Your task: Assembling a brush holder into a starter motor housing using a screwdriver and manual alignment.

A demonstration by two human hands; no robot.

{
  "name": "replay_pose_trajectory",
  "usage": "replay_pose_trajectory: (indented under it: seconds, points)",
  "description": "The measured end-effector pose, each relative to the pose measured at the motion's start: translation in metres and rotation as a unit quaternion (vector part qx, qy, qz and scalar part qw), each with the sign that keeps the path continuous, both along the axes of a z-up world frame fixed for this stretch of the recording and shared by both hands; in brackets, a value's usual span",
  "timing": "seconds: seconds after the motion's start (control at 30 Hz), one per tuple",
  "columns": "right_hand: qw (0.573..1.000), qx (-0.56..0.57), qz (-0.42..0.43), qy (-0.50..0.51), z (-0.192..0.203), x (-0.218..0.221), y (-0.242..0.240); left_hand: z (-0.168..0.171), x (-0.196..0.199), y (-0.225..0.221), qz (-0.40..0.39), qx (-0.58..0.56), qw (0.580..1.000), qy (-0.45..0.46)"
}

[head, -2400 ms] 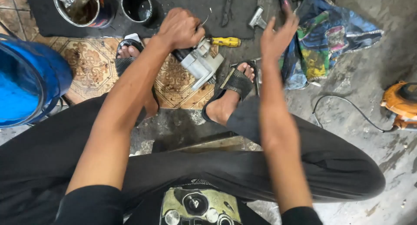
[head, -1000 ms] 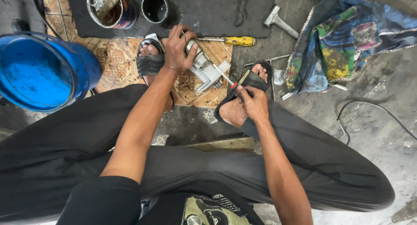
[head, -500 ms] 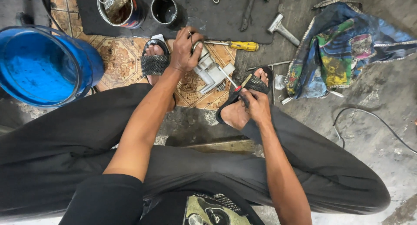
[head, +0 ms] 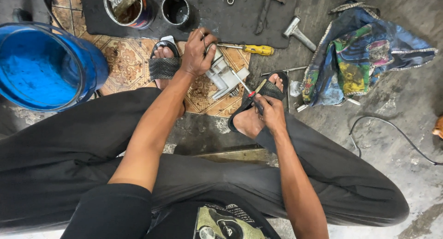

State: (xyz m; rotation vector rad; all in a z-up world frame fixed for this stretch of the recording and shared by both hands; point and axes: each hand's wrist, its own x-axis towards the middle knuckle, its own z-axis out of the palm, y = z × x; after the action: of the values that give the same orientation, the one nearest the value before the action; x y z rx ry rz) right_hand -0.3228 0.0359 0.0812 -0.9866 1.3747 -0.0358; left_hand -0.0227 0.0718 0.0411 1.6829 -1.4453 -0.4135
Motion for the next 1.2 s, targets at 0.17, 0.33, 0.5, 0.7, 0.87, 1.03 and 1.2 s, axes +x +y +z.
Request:
replay_pose_trajectory:
  seconds: [0.17,0.33,0.5,0.7,0.87,1.03,1.2]
  points:
    - [1.000,0.023,-0.015,-0.012,-0.006,-0.001,0.002,0.001,0.000,-0.001,-0.001,-0.002,1.000,0.000]
    - [0.986,0.161,-0.017,-0.045,-0.024,-0.012,-0.011,0.003,0.001,-0.002,-0.008,-0.010,1.000,-0.002]
    - [0.964,0.197,0.031,-0.174,-0.036,-0.025,-0.023,0.004,0.001,-0.002,-0.012,-0.011,1.000,-0.004]
    - [0.985,-0.065,0.151,-0.055,-0.007,-0.008,0.006,-0.004,0.001,-0.002,0.003,-0.023,1.000,-0.004]
    - [0.988,-0.086,0.122,-0.036,-0.001,-0.001,0.014,-0.020,0.011,0.001,-0.033,-0.012,0.998,-0.060]
    - [0.985,-0.076,0.141,-0.066,-0.014,-0.003,0.004,-0.013,0.035,-0.017,-0.220,0.089,0.924,-0.298]
    - [0.964,-0.087,0.250,-0.009,-0.022,-0.004,0.004,-0.027,0.033,-0.019,-0.390,0.081,0.848,-0.350]
